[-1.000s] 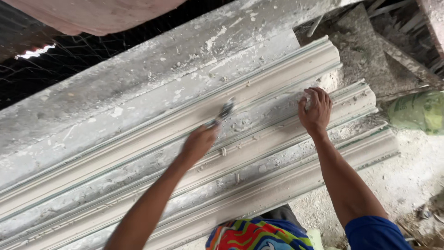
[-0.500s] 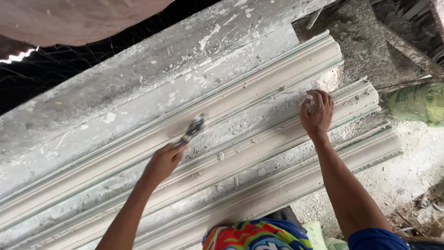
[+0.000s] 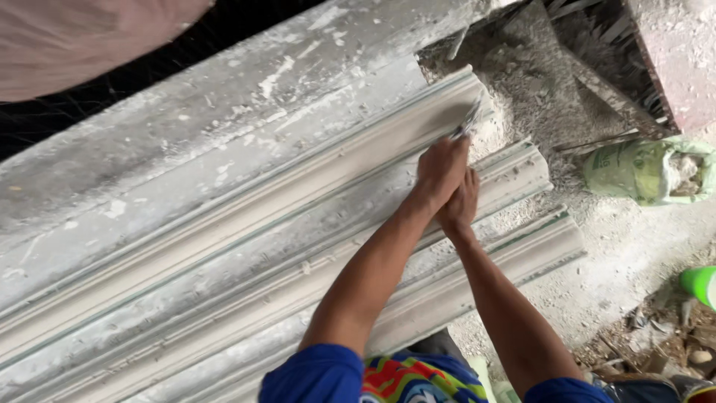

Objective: The person uses a small metal scraper to remove dried white residue from the surface and grooves of stacked white decorative moldings. The person works methodically along the length of the moldings, scraping off the material and occasionally wiping the surface with their hand.

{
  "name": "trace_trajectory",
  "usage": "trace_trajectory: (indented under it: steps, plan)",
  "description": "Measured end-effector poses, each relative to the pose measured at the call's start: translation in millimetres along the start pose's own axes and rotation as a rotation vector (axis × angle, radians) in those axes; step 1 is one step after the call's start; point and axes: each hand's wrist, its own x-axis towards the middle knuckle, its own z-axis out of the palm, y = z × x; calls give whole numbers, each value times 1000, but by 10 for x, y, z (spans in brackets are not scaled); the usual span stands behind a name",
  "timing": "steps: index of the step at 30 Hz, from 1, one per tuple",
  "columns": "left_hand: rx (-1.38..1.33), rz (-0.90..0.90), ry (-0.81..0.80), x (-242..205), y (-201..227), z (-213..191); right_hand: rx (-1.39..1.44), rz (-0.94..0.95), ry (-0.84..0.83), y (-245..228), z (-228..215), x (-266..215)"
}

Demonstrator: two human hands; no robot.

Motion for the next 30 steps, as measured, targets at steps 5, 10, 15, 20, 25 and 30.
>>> trace_trajectory:
  steps: [5, 10, 15, 20, 25, 30]
  plan:
    - [79, 73, 32, 181, 90, 265, -13, 205, -173, 169, 101, -130]
    - [-240, 123, 283, -1515, -31, -693, -139, -107, -143, 70, 17, 30]
    - [96, -317, 801, -3476, -864, -435, -96, -117, -84, 425, 329, 42]
    - [-59, -859, 951, -5107, -888, 136, -141, -251, 21, 381, 254, 76]
    - [-307, -958, 1167, -5902, -926, 679, 16, -425, -56, -688, 110, -389]
    - [-432, -917, 1230, -6578, -1198, 495, 566, -282, -795, -2772, 443, -1928]
